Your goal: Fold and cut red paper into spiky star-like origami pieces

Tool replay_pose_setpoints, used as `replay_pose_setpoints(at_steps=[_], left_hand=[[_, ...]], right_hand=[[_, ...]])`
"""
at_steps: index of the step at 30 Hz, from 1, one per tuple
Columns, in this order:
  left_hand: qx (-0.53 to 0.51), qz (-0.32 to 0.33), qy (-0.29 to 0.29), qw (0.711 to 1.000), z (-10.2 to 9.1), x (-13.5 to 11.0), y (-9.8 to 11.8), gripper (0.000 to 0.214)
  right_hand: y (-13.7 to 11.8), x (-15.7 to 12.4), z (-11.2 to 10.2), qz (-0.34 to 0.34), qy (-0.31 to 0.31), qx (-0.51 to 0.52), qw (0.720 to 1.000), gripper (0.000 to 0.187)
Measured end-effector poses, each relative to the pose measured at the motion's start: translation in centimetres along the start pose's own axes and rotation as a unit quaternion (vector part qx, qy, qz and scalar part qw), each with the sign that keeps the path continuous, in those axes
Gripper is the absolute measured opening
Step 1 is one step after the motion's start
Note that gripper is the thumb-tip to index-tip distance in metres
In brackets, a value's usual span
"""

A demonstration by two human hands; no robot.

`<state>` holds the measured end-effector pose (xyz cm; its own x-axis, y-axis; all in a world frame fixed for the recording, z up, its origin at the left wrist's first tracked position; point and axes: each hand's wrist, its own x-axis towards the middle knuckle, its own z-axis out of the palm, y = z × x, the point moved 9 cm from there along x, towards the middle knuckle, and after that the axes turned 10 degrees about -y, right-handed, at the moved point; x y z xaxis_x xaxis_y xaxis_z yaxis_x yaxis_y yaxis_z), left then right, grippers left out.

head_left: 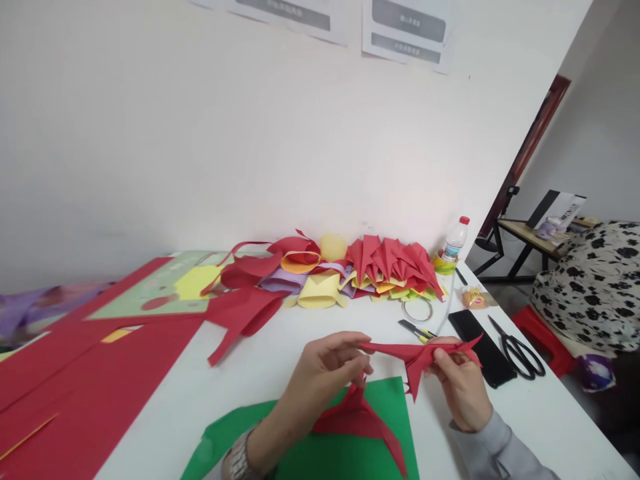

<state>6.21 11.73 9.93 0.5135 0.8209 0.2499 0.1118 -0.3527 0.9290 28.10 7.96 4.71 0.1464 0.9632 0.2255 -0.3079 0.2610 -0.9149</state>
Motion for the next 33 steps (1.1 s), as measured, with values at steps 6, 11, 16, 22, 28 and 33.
replay_pose_setpoints(at_steps=[6,11,16,22,28,33], left_hand=[[-0.205,-0.103,0.014,0.973,0.8,-0.1,-1.5,0.023],[-0.275,-0.119,0.048,0.953,0.5,-0.4,-2.5,0.025],[-0.3,-0.104,0.077,0.945,0.1,-0.4,-2.2,0.023],[-0.301,-0.044,0.117,0.945,-0.7,-0.6,-1.0,0.021],[-0.307,-0.024,0.154,0.939,-1.4,-0.9,-1.0,0.014],[-0.304,-0.059,0.146,0.94,-1.3,-0.8,-1.3,0.021]], right_hand=[[-1.0,0.1,0.2,-0.051,-0.021,-0.017,0.998,0.019],[-1.4,0.3,0.7,-0.075,-0.065,-0.032,0.995,0.009],[-1.9,0.1,1.2,-0.081,-0.081,-0.073,0.991,0.006],[-0.9,-0.5,1.4,-0.05,-0.042,-0.021,0.998,0.012],[0.3,-0.9,1.4,-0.024,-0.006,0.017,1.0,0.018],[0.8,-0.5,1.5,0.003,-0.004,0.026,1.0,0.025]])
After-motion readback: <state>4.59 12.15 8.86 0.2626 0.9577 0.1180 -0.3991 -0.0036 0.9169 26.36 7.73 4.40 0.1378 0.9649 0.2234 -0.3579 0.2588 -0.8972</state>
